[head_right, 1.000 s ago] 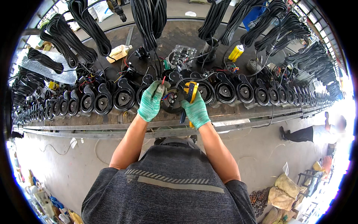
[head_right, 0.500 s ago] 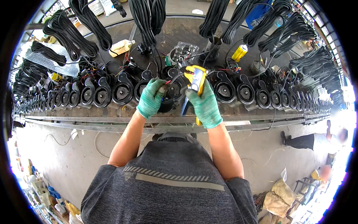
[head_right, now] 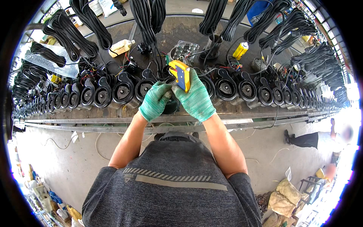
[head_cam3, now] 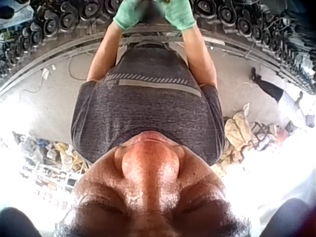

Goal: The person uses a yellow and blue crimping tool to attach connectors to the ends of wires on a long assembly line. They repeatedly pick up a wire, insert the end into the tool, and squeeze the handles to secure the connection. The person works methodically down the line, handling multiple wires and placing the finished units into a container.

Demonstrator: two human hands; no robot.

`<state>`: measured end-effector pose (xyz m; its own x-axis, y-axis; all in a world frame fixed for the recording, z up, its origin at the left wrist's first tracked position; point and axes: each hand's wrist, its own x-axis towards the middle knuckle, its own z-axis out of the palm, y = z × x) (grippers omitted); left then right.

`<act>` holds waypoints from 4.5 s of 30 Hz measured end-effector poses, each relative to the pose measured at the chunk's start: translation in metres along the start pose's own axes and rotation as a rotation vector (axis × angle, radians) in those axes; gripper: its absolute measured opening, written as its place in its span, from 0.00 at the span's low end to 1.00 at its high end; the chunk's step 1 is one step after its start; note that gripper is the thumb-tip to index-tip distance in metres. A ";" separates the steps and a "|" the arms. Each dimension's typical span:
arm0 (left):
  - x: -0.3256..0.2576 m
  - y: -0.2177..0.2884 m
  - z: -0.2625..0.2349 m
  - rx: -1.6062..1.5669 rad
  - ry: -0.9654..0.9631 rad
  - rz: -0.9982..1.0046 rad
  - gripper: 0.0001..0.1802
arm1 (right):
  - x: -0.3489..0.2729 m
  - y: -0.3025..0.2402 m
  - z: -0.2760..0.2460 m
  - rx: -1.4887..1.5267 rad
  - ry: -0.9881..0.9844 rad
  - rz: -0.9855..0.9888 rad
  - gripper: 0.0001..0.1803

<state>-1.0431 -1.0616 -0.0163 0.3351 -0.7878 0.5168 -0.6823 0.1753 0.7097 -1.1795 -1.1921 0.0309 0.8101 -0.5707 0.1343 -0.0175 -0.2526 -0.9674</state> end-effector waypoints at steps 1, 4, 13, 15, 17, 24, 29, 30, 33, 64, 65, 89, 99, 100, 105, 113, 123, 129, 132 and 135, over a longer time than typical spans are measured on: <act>-0.001 0.000 0.000 -0.021 -0.008 -0.030 0.09 | 0.000 -0.001 0.001 0.002 0.002 0.006 0.35; -0.003 0.000 -0.004 -0.018 -0.071 -0.017 0.11 | -0.003 -0.007 0.002 0.018 -0.015 -0.008 0.35; -0.001 0.006 -0.013 0.020 -0.143 -0.006 0.09 | -0.005 -0.021 0.000 -0.324 0.052 -0.166 0.37; -0.005 0.011 -0.011 -0.069 -0.061 -0.078 0.09 | -0.002 -0.018 0.002 -0.187 0.041 -0.138 0.35; -0.007 0.013 -0.010 -0.097 -0.009 -0.108 0.09 | -0.005 -0.013 0.001 -0.123 0.041 -0.064 0.32; -0.013 0.011 -0.004 -0.149 0.125 -0.148 0.08 | -0.013 -0.003 -0.025 0.650 -0.019 0.295 0.32; -0.014 0.008 -0.003 -0.088 0.147 -0.034 0.06 | -0.049 -0.009 -0.036 0.696 -0.177 0.511 0.34; -0.014 0.009 -0.003 -0.087 0.149 -0.041 0.06 | -0.053 -0.010 -0.035 0.668 -0.195 0.477 0.33; -0.010 0.010 -0.003 -0.074 0.172 0.025 0.06 | -0.058 -0.014 -0.033 0.686 -0.163 0.482 0.32; 0.015 0.007 -0.012 -0.039 0.115 0.058 0.06 | -0.062 -0.017 -0.037 0.966 -0.016 0.302 0.29; 0.016 0.007 -0.013 -0.054 0.122 0.022 0.05 | -0.065 -0.015 -0.043 0.954 0.057 0.291 0.28; 0.202 -0.201 0.008 0.840 -0.461 -0.224 0.13 | -0.214 0.117 -0.133 1.068 0.774 0.581 0.23; 0.166 -0.131 0.079 0.558 -1.114 -0.160 0.22 | -0.217 0.131 -0.135 1.161 0.837 0.634 0.21; 0.161 -0.129 0.086 0.695 -1.105 -0.097 0.25 | -0.213 0.131 -0.136 1.154 0.828 0.630 0.21; 0.153 -0.133 0.082 0.668 -1.049 -0.080 0.22 | -0.195 0.126 -0.133 1.055 0.749 0.599 0.18; 0.146 -0.127 0.056 0.583 -0.390 -0.013 0.10 | -0.166 0.117 -0.114 1.031 0.617 0.553 0.22; 0.202 -0.136 0.080 0.585 -0.139 -0.030 0.10 | -0.135 0.096 -0.080 1.079 0.487 0.571 0.21; 0.219 -0.118 0.077 0.465 -0.002 0.090 0.12 | -0.142 0.094 -0.073 1.092 0.436 0.579 0.17; 0.222 -0.109 0.071 0.429 -0.038 -0.028 0.13 | -0.140 0.092 -0.072 1.029 0.415 0.614 0.15; 0.212 -0.100 0.064 0.172 -0.209 -0.427 0.11 | -0.129 0.090 -0.066 0.974 0.375 0.590 0.14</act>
<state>-0.9454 -1.2835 -0.0079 0.4823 -0.8725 0.0784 -0.6158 -0.2741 0.7387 -1.3249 -1.1930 -0.0594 0.6021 -0.6326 -0.4871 0.2533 0.7299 -0.6349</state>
